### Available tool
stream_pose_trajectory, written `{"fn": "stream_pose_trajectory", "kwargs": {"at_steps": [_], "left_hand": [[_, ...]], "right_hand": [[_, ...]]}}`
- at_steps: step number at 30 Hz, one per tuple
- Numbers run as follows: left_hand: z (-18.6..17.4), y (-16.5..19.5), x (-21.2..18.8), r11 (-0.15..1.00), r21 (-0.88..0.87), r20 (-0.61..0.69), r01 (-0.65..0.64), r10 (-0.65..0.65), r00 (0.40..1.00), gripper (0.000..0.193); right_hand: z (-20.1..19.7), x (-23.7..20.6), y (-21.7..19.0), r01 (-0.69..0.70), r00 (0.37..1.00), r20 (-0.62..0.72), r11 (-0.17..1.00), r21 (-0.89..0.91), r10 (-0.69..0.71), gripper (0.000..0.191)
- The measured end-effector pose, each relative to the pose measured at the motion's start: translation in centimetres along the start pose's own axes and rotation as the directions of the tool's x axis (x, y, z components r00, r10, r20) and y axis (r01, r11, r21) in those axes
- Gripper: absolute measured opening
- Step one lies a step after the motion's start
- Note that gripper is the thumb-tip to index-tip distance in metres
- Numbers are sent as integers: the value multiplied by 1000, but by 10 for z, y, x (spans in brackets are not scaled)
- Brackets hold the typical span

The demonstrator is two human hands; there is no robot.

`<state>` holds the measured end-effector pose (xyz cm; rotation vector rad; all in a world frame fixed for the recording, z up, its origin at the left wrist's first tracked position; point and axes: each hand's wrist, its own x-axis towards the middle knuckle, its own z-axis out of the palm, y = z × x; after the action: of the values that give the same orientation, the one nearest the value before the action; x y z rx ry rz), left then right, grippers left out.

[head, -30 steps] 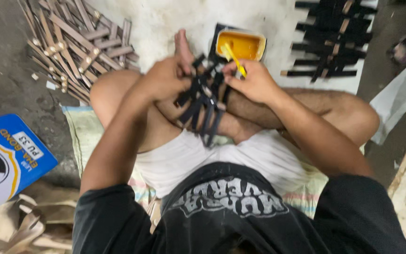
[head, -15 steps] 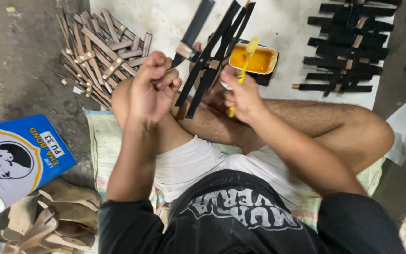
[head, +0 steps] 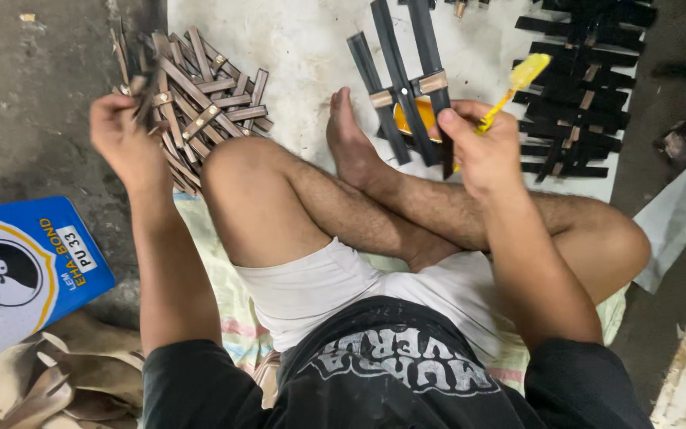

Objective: The person sits on the floor and uses a yellow toothbrush to apply orange glue from a container onto the ends of black rectangular strips. They handle the strips in small groups, apply the glue, and place them aside.

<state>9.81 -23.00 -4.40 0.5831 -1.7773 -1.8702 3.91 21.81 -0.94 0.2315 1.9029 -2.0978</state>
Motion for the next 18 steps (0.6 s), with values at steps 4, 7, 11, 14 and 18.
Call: {"fn": "stream_pose_trajectory", "kwargs": {"at_steps": [4,7,11,14,18], "left_hand": [[22,17,-14,485,868,173,-108,-92,981,27],[71,54,-46,238,843,437,-482,219,873,64],[181,78,-112,563,275,865,-779,208,456,99],[225,81,-107,610,238,917,-756,115,381,74],[232,58,-62,878,193,835,-439,88,543,31]], "right_hand": [[-28,-14,-35,79,988,150,958,-276,-38,23],[-43,-16,-44,126,947,321,931,-341,-10,20],[-46,-12,-33,175,931,364,865,-471,9,23],[-62,0,-31,288,940,282,884,-367,-190,21],[-98,22,-26,425,852,43,641,-639,-522,23]]}}
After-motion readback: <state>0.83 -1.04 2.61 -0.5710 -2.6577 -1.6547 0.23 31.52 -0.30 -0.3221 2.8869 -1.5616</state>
